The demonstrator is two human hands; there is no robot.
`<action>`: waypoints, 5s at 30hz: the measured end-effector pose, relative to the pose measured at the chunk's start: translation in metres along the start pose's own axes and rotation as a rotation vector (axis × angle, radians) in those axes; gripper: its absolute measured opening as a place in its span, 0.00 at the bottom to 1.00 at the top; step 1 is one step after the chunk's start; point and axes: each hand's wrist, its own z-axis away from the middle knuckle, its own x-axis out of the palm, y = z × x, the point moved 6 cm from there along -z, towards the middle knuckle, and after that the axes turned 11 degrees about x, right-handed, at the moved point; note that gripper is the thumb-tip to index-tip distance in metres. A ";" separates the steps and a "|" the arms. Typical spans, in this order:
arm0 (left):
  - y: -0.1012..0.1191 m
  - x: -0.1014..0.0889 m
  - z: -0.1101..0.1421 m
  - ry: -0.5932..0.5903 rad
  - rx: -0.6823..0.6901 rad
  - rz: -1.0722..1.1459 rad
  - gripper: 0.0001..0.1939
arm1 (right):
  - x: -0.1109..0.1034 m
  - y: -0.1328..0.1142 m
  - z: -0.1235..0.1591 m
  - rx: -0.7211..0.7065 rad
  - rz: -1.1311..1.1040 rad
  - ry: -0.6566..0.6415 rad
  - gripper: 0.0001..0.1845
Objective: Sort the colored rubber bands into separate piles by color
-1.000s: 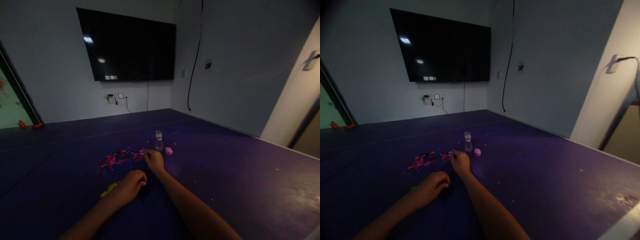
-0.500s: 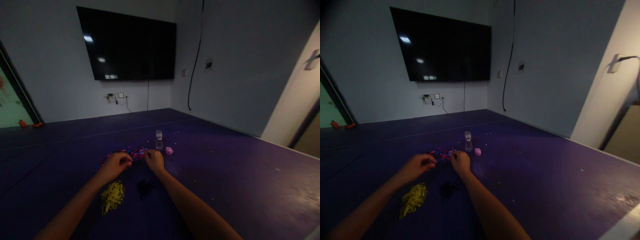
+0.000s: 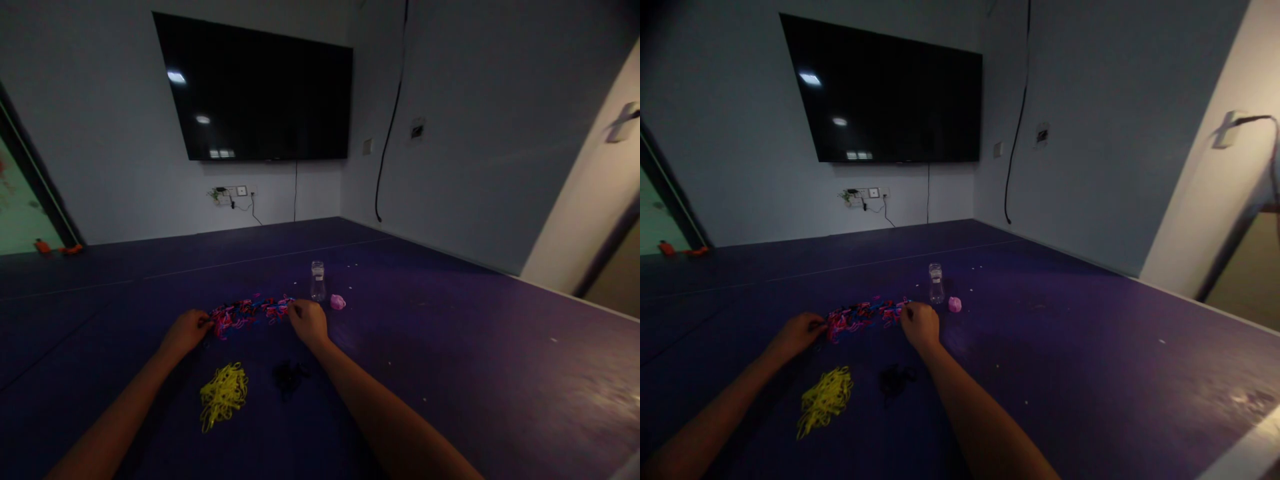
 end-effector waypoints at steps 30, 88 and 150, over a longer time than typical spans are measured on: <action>-0.016 0.006 0.004 0.305 0.155 -0.136 0.18 | 0.004 0.004 -0.001 -0.009 0.027 -0.008 0.15; -0.040 0.004 0.009 0.458 0.018 0.467 0.14 | 0.003 0.002 0.000 -0.008 0.029 -0.038 0.15; 0.051 -0.028 0.014 0.477 0.337 0.087 0.15 | 0.007 0.002 -0.001 0.000 0.050 -0.045 0.13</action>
